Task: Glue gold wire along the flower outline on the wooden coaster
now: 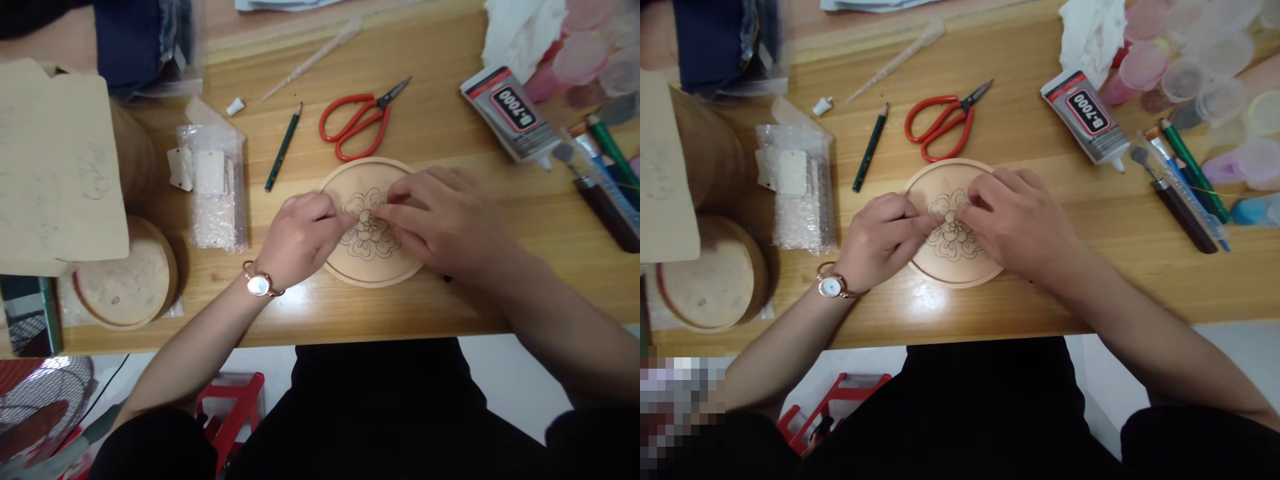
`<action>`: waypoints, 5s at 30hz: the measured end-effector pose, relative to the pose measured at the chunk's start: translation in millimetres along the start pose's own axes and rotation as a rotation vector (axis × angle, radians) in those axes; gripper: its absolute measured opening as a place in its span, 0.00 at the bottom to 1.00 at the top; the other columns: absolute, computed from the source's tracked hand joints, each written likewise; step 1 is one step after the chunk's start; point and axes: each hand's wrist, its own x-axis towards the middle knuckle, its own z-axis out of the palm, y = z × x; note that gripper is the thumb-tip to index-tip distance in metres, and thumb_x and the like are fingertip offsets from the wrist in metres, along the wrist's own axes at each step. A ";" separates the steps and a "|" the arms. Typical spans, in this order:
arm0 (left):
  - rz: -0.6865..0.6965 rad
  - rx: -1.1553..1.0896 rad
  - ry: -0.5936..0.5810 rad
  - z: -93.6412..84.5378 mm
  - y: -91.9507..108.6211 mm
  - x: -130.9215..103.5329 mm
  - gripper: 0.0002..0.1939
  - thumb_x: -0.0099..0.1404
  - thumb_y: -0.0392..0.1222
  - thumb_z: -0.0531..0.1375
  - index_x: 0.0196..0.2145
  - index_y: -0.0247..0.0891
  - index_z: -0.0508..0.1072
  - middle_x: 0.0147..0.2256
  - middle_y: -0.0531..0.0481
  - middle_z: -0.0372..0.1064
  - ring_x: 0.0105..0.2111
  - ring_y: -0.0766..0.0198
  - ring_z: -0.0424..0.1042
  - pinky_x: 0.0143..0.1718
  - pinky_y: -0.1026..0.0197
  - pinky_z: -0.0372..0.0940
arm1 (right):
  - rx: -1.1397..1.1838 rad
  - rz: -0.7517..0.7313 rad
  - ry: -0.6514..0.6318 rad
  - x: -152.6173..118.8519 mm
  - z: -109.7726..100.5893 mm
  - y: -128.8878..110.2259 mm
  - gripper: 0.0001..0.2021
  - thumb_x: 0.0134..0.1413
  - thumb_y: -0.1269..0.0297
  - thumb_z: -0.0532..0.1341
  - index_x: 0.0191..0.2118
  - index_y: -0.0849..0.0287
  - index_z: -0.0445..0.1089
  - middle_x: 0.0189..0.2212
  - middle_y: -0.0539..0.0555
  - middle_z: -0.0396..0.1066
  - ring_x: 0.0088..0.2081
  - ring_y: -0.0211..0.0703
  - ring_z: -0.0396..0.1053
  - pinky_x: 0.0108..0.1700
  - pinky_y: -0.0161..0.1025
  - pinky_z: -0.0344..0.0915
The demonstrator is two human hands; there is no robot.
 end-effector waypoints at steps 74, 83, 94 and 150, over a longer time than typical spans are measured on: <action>-0.754 0.117 0.167 3.5 122.3 -98.0 0.13 0.69 0.42 0.52 0.46 0.38 0.72 0.33 0.48 0.72 0.36 0.60 0.72 0.40 0.57 0.68 | 0.523 0.296 -0.090 -6.6 -1.1 4.4 0.14 0.56 0.58 0.54 0.34 0.59 0.75 0.30 0.54 0.75 0.31 0.41 0.68 0.36 0.39 0.62; -0.708 0.126 0.173 -0.5 116.2 -93.7 0.16 0.70 0.47 0.50 0.46 0.38 0.72 0.28 0.52 0.76 0.25 0.62 0.73 0.28 0.61 0.67 | 0.564 0.275 -0.166 -5.9 -1.7 2.6 0.08 0.59 0.65 0.57 0.38 0.59 0.75 0.38 0.54 0.76 0.41 0.40 0.72 0.47 0.40 0.67; -0.390 0.254 0.048 -26.1 30.6 19.2 0.11 0.67 0.39 0.54 0.42 0.37 0.75 0.41 0.45 0.72 0.43 0.58 0.72 0.47 0.53 0.68 | 0.630 0.334 -0.306 -3.5 0.9 3.1 0.18 0.62 0.56 0.58 0.53 0.59 0.66 0.52 0.57 0.67 0.48 0.44 0.69 0.49 0.48 0.70; -0.204 0.198 0.139 19.1 -26.9 47.5 0.12 0.65 0.32 0.51 0.36 0.35 0.75 0.34 0.44 0.69 0.37 0.59 0.69 0.40 0.58 0.65 | 0.031 0.974 -0.039 10.6 -20.8 67.9 0.21 0.34 0.72 0.61 0.41 0.59 0.67 0.39 0.60 0.70 0.45 0.59 0.68 0.48 0.55 0.65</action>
